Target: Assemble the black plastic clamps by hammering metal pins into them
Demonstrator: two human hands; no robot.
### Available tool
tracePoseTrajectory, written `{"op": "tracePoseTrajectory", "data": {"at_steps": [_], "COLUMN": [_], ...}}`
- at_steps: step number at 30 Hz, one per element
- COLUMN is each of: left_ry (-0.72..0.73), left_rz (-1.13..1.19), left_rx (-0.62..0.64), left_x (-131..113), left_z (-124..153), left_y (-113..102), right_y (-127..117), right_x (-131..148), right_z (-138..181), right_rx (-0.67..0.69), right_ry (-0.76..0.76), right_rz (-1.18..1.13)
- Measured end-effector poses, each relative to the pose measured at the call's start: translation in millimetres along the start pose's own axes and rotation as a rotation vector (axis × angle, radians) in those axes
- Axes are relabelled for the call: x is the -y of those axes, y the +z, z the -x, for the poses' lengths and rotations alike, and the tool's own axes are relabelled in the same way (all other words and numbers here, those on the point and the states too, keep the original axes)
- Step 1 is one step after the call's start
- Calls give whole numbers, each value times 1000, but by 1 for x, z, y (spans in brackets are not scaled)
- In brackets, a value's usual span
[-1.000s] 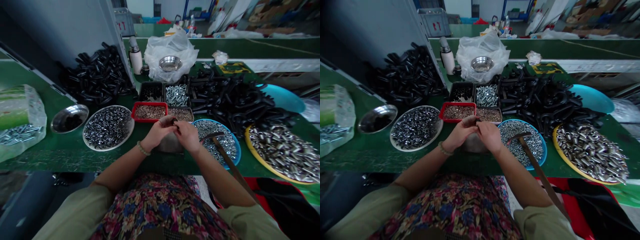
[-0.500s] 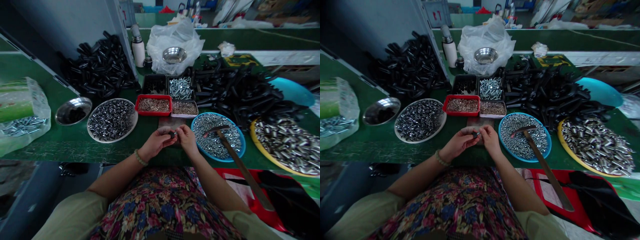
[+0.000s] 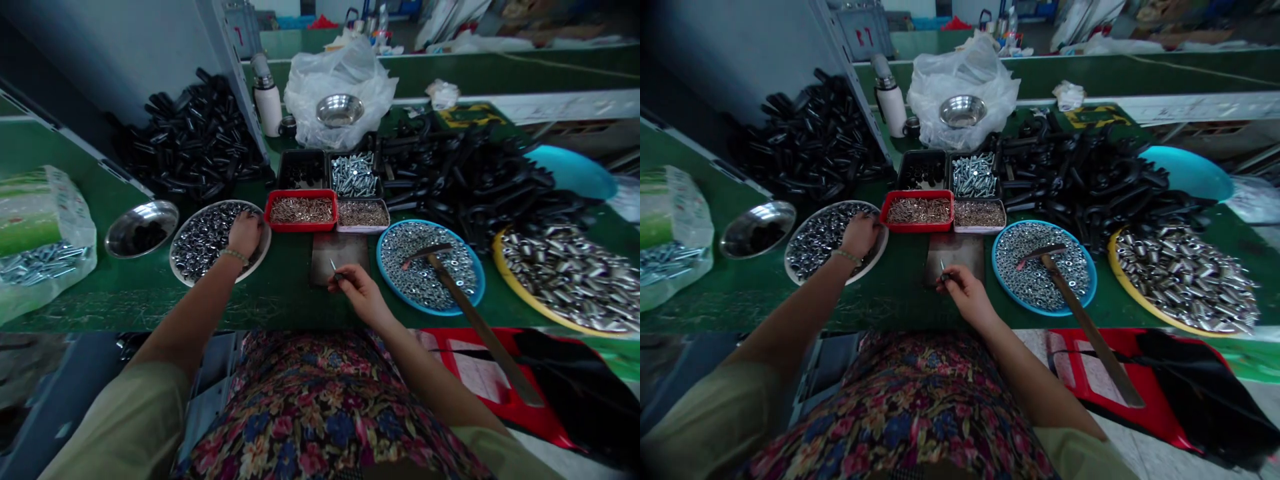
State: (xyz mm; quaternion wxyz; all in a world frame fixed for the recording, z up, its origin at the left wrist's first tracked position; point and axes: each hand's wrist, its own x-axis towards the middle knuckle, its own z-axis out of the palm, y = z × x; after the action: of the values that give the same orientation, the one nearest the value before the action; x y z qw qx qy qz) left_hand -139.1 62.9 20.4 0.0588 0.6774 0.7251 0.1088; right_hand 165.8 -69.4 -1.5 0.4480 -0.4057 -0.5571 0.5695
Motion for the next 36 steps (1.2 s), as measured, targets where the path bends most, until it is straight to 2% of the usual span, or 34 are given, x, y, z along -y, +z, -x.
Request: {"op": "tracePoseTrajectory", "data": {"at_steps": [2, 5, 8, 10, 12, 14, 16, 18, 20, 22, 25, 26, 28, 30, 32, 33, 35, 36], "left_ry": [31, -6, -50, -74, -97, -88, -46, 43, 194, 416, 703, 779, 921, 1052, 1079, 1047, 926, 809], "left_rz": [36, 122, 281, 659, 1014, 1196, 1261, 1249, 1174, 1014, 732, 648, 516, 394, 380, 421, 548, 677], "left_rx": [8, -18, -1, 155, 367, 511, 586, 670, 745, 715, 577, 566, 594, 606, 611, 616, 619, 634], "left_x": [2, -2, -25, -55, -91, -127, -157, -181, -205, -231, -270, -282, -298, -306, -307, -305, -299, -295], "left_z": [0, 18, 44, 65, 84, 96, 100, 98, 94, 89, 85, 85, 87, 89, 88, 87, 83, 81], "left_y": [-1, -11, -18, -18, -13, -7, -2, 5, 14, 29, 55, 64, 77, 85, 87, 87, 84, 81], "right_y": [-6, -15, -19, -20, -22, -28, -39, -56, -76, -95, -120, -126, -136, -140, -139, -136, -128, -123], "right_x": [3, 10, 17, 20, 22, 24, 24, 24, 22, 20, 16, 16, 15, 14, 12, 12, 11, 11], "right_z": [5, 14, 18, 17, 15, 15, 19, 28, 44, 63, 89, 95, 103, 107, 106, 104, 100, 97], "right_rx": [-15, 2, 100, 197, 262, 236, 129, 18, -69, -215, -517, -588, -660, -667, -642, -625, -580, -547], "right_ry": [-39, -120, -277, -393, -453, -450, -419, -386, -352, -300, -214, -193, -156, -129, -123, -126, -134, -137], "right_rz": [105, 287, 459, 526, 564, 601, 618, 620, 620, 584, 424, 373, 317, 296, 269, 251, 213, 196]}}
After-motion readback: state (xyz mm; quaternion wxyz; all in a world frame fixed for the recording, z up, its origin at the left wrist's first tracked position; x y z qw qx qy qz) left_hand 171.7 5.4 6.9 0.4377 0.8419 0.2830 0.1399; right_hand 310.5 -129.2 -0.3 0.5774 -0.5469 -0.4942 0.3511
